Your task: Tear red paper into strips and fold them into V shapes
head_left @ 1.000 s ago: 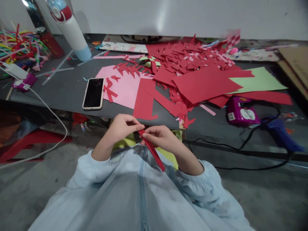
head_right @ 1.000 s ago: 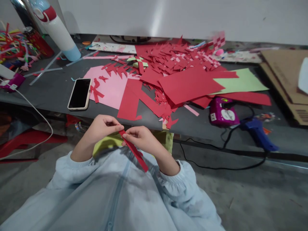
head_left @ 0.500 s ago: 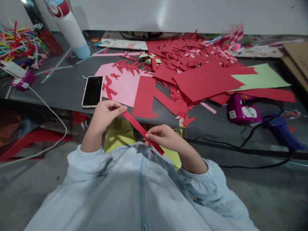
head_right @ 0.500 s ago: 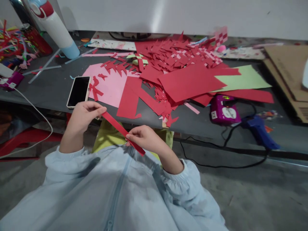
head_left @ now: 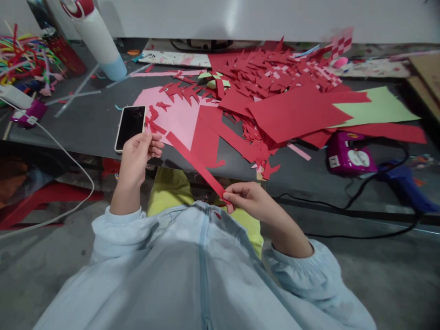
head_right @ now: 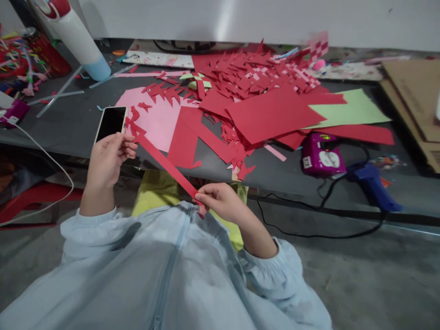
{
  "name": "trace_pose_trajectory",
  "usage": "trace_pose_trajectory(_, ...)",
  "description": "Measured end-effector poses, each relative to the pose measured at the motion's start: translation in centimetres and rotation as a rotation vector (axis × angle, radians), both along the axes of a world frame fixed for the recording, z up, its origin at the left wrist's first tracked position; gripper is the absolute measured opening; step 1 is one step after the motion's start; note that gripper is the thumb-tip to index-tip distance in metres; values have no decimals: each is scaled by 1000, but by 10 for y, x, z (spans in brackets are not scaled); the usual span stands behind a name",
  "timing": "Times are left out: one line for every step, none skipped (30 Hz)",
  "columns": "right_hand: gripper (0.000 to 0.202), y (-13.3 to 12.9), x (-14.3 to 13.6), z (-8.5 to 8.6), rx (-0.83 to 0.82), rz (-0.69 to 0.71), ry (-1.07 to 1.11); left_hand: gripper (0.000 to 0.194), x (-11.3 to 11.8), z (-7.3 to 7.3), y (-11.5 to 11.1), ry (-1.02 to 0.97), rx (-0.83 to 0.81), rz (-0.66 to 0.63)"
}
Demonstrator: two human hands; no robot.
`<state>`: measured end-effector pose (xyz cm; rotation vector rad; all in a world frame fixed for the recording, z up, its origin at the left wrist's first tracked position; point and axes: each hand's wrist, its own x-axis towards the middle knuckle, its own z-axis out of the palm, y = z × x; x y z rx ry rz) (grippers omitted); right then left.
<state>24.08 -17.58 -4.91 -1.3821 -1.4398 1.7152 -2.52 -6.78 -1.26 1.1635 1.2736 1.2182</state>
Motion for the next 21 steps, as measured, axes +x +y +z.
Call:
trace_pose_trajectory(38, -1, 0, 0, 9, -27, 0, 34, 2, 0, -2, -6, 4, 12)
trace_pose_trajectory(39, -2, 0, -1, 15, -49, -1, 37, 4, -1, -4, -1, 4, 9)
trace_pose_trajectory(39, -3, -1, -2, 21, -66, -2, 39, 6, -2, -7, 11, -5, -15)
trace_pose_trajectory(40, -4, -1, -3, 28, -73, -5, 42, 9, -3, -9, 25, -23, -57)
trace_pose_trajectory(40, -5, -2, -5, 38, -73, -9, 43, 11, -4, -12, 42, -46, -104)
trace_pose_trajectory(39, -6, -2, -6, 50, -73, -17, 44, 14, -5, -14, 58, -71, -146)
trace_pose_trajectory(38, -7, -3, -7, 65, -71, -28, 44, 17, -7, -16, 70, -96, -178)
trace_pose_trajectory(37, -8, -4, -8, 78, -66, -43, 45, 20, -7, -17, 81, -119, -198)
trace_pose_trajectory(37, -9, -5, -9, 91, -59, -61, 45, 22, -8, -18, 89, -137, -211)
trace_pose_trajectory(36, -10, -6, -10, 100, -51, -78, 46, 25, -8, -18, 96, -145, -216)
trace_pose_trajectory(35, -11, -6, -11, 109, -45, -94, 46, 26, -8, -18, 103, -144, -215)
trace_pose_trajectory(35, -12, -7, -12, 119, -37, -112, 47, 27, -8, -18, 111, -131, -207)
trace_pose_trajectory(35, -14, -8, -13, 133, -27, -132, 47, 28, -8, -17, 120, -110, -194)
trace_pose_trajectory(35, -14, -9, -14, 152, -19, -157, 47, 27, -8, -17, 131, -86, -176)
trace_pose_trajectory(35, -15, -10, -15, 175, -10, -187, 47, 27, -9, -16, 151, -60, -158)
trace_pose_trajectory(35, -16, -10, -15, 199, -1, -223, 47, 25, -10, -16, 189, -37, -141)
trace_pose_trajectory(35, -17, -11, -15, 223, 6, -261, 46, 24, -11, -15, 248, -23, -130)
trace_pose_trajectory(35, -17, -12, -14, 244, 12, -301, 47, 22, -12, -15, 325, -20, -127)
trace_pose_trajectory(35, -18, -13, -13, 264, 15, -340, 49, 20, -14, -14, 411, -26, -126)
trace_pose_trajectory(34, -18, -13, -11, 281, 20, -378, 51, 19, -16, -14, 490, -37, -129)
trace_pose_trajectory(34, -18, -14, -9, 297, 23, -411, 52, 18, -17, -13, 544, -47, -134)
